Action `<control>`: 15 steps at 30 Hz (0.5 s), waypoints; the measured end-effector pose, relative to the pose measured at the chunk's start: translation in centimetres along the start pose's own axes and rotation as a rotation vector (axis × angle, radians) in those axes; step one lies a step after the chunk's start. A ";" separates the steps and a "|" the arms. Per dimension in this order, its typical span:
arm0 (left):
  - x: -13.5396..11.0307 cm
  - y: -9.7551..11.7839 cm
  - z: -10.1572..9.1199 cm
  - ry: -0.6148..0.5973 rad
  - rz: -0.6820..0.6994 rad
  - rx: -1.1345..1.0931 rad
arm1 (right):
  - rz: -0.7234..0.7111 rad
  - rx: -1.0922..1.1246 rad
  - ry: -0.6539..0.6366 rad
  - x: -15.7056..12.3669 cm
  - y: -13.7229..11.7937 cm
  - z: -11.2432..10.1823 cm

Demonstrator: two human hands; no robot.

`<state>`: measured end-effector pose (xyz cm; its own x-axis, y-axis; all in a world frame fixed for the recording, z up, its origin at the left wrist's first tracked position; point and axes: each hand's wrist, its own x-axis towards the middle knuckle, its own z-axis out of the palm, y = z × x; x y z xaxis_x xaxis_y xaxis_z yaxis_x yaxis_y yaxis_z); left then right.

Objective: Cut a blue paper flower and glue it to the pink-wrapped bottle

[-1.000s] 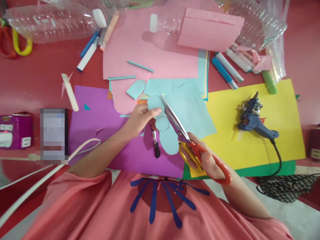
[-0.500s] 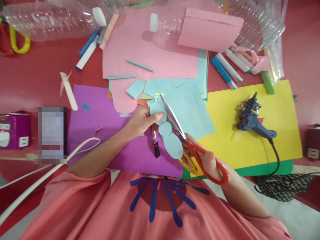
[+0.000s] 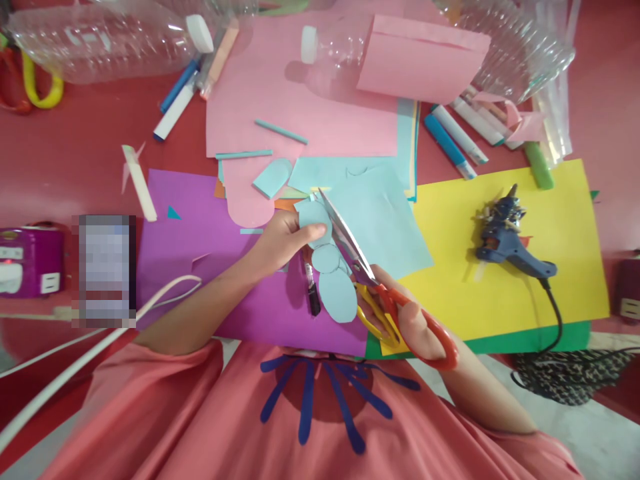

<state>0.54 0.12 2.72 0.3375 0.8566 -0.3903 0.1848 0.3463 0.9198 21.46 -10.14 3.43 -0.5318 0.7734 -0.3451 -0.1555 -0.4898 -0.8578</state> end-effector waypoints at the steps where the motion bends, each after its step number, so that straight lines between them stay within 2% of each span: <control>1: 0.0 -0.1 0.0 0.001 0.004 -0.002 | 0.016 0.009 0.002 0.0 0.0 0.0; 7: 0.0 -0.1 -0.3 0.016 -0.005 0.018 | 0.097 0.005 0.038 -0.4 -0.1 -0.3; 12: 0.1 0.1 -0.3 -0.048 0.000 -0.038 | 0.082 -0.021 0.057 -0.4 0.2 -0.5; 15: 0.1 0.1 -0.3 -0.045 -0.021 -0.041 | 0.046 -0.055 0.056 -0.5 0.2 -0.6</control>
<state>0.29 0.37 2.83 0.3750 0.8314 -0.4101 0.1543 0.3802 0.9119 22.15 -10.40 3.17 -0.4898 0.7725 -0.4042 -0.0854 -0.5039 -0.8595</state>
